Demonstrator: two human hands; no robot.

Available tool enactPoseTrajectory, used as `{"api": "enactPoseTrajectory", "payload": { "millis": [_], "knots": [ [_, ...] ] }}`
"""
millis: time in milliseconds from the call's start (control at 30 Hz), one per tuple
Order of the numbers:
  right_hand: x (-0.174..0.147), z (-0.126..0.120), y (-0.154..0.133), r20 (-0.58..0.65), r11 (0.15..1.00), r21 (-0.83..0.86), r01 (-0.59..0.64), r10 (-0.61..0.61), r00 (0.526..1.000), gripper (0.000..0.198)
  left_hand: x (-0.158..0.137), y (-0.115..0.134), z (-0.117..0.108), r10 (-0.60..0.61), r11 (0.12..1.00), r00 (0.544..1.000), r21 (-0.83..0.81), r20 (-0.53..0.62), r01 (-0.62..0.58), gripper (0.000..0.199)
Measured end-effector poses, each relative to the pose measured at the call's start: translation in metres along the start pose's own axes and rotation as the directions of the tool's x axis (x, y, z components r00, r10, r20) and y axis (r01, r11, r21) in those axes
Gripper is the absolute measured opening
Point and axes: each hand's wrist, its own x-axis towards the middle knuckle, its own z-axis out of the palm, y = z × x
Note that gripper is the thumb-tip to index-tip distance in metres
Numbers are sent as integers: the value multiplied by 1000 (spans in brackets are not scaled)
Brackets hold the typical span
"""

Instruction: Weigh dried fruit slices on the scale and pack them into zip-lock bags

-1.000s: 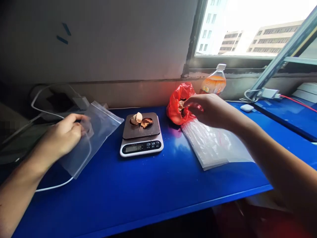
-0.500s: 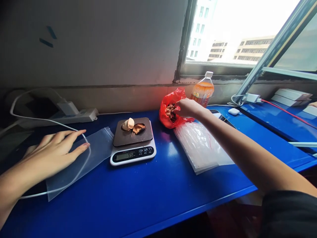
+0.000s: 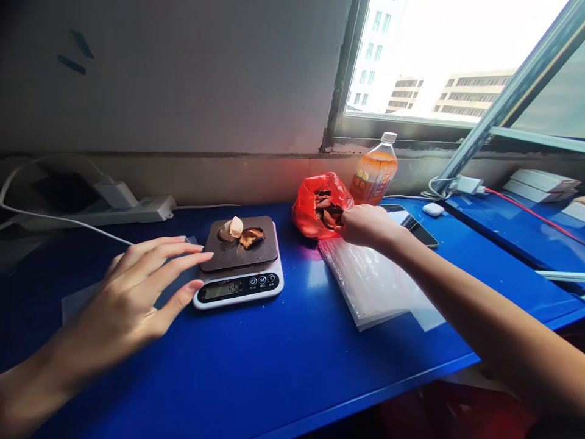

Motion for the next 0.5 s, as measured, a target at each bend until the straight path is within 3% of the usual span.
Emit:
{"api": "enactPoseTrajectory", "payload": {
  "millis": [133,200,267,367,433,500],
  "knots": [
    [6,-1,-3,-38,999,30,-23,24,999,30,24,7,-8,162,986,983,-31,-83,-165,21],
    [13,-3,-9,-111,994,53,100,-94,989,27,53,11,-10,183,980,978,-59,-99,-189,20],
    [20,-5,-15,-198,963,78,256,-237,951,27,89,20,-5,197,975,978,-96,-66,-202,23],
    [25,-5,-20,-258,919,122,374,-335,906,28,141,44,15,299,952,944,-107,137,-286,28],
    [23,-3,-15,-249,904,138,404,-363,898,27,166,60,33,415,909,862,-95,291,-405,34],
    [19,1,-3,-183,918,125,377,-353,918,27,182,73,49,424,900,814,-79,397,-430,32]
  ]
}}
